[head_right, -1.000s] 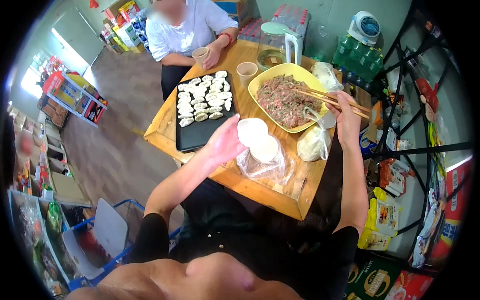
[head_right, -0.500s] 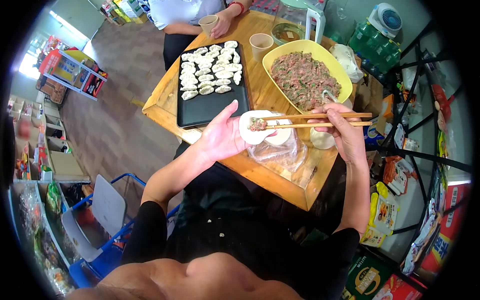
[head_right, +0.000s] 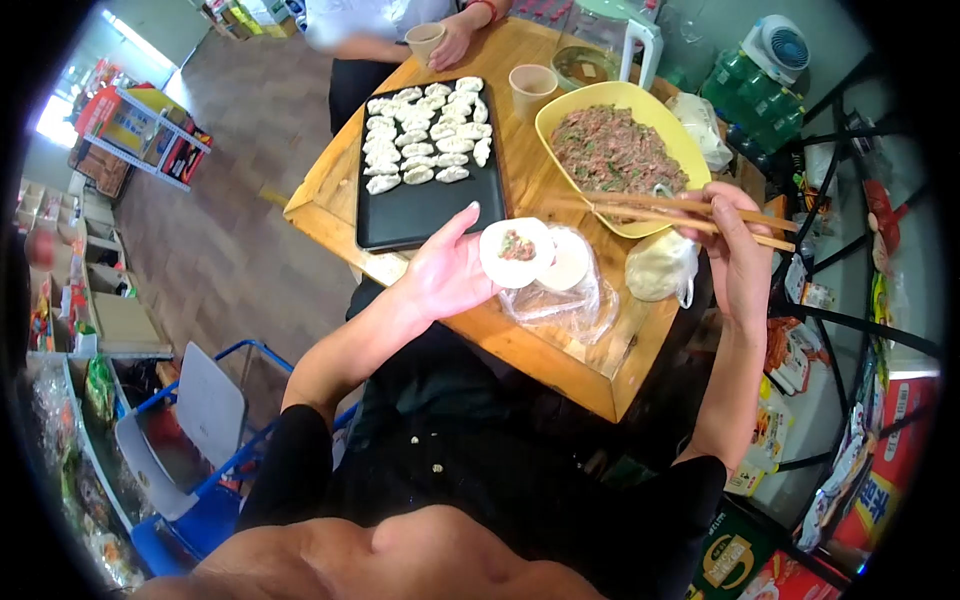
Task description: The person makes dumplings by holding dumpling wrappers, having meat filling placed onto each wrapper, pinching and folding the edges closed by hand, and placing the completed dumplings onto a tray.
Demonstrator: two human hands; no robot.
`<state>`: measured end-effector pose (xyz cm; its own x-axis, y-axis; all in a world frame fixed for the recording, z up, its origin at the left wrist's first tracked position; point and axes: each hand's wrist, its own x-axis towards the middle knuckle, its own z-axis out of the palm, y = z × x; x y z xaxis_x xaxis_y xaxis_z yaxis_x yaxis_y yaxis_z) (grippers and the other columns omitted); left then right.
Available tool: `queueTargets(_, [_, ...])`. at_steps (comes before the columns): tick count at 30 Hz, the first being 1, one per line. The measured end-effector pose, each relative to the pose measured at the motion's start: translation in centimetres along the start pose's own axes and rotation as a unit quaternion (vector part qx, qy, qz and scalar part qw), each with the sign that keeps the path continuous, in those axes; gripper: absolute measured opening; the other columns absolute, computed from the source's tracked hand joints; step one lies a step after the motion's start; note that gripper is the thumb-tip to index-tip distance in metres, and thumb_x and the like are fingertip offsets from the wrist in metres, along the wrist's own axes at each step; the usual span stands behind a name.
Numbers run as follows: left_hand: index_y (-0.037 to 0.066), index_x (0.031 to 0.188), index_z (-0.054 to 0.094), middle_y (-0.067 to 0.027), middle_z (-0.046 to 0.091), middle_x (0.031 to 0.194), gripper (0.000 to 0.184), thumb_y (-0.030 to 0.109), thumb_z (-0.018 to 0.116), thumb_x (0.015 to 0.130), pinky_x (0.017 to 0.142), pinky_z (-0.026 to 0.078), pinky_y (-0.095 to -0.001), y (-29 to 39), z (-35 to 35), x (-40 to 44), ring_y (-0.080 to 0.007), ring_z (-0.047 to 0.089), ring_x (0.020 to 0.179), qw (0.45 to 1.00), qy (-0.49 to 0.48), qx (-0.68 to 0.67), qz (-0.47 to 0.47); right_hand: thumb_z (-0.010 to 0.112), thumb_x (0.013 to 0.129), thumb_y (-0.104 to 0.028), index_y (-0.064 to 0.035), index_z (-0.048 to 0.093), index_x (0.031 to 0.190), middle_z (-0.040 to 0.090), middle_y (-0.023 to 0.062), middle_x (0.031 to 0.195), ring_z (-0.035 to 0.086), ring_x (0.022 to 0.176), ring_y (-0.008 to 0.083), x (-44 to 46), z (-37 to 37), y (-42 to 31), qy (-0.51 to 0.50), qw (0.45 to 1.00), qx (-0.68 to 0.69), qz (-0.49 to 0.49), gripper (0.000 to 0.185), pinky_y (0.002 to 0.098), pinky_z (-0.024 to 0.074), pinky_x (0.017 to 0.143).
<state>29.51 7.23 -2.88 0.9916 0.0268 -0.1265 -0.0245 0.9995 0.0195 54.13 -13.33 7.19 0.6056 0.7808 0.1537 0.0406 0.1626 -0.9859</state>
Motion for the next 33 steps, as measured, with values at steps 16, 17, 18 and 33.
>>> queueTargets(16, [-0.009,0.141,0.033,-0.0210,0.041,0.146,0.063,0.042,0.032,0.104,0.116,0.028,-0.0432,-0.5,0.3,-0.9,-0.0321,0.040,0.136,0.997,-0.006,0.071,-0.022,0.058,0.096,-0.016,0.0017,0.064,0.109,0.067,0.0082,0.100,0.065,0.086,0.0109,7.7,0.7,5.0,0.111,0.989,-0.062,-0.075,0.023,0.0234,0.0534,0.074])
queueTargets(17, [-0.009,0.141,0.033,-0.0210,0.041,0.146,0.063,0.042,0.032,0.104,0.116,0.028,-0.0432,-0.5,0.2,-0.8,-0.0321,0.040,0.136,0.997,-0.001,0.071,-0.026,0.058,0.096,-0.016,0.0015,0.065,0.108,0.067,0.0074,0.098,0.065,0.083,0.0104,8.0,0.7,5.4,0.106,0.988,-0.071,-0.085,0.022,0.0227,0.0530,0.071])
queueTargets(18, [-0.008,0.141,0.033,-0.0207,0.041,0.146,0.062,0.042,0.032,0.103,0.116,0.029,-0.0431,-0.5,0.0,-0.7,-0.0319,0.040,0.136,0.997,-0.021,0.066,-0.028,0.058,0.096,-0.017,0.0014,0.066,0.107,0.067,0.0067,0.096,0.065,0.081,0.0100,8.2,0.6,5.8,0.101,0.987,-0.080,-0.095,0.022,0.0220,0.0526,0.069])
queueTargets(33, [-0.007,0.143,0.030,-0.0232,0.037,0.148,0.066,0.044,0.035,0.102,0.116,0.028,-0.0443,-0.8,-0.4,0.0,-0.0341,0.038,0.137,0.995,0.044,0.082,-0.020,0.058,0.096,-0.015,0.0043,0.061,0.112,0.067,0.0143,0.105,0.067,0.096,0.0205,4.5,-2.3,4.8,0.156,0.982,-0.066,-0.086,0.025,0.0303,0.0560,0.084])
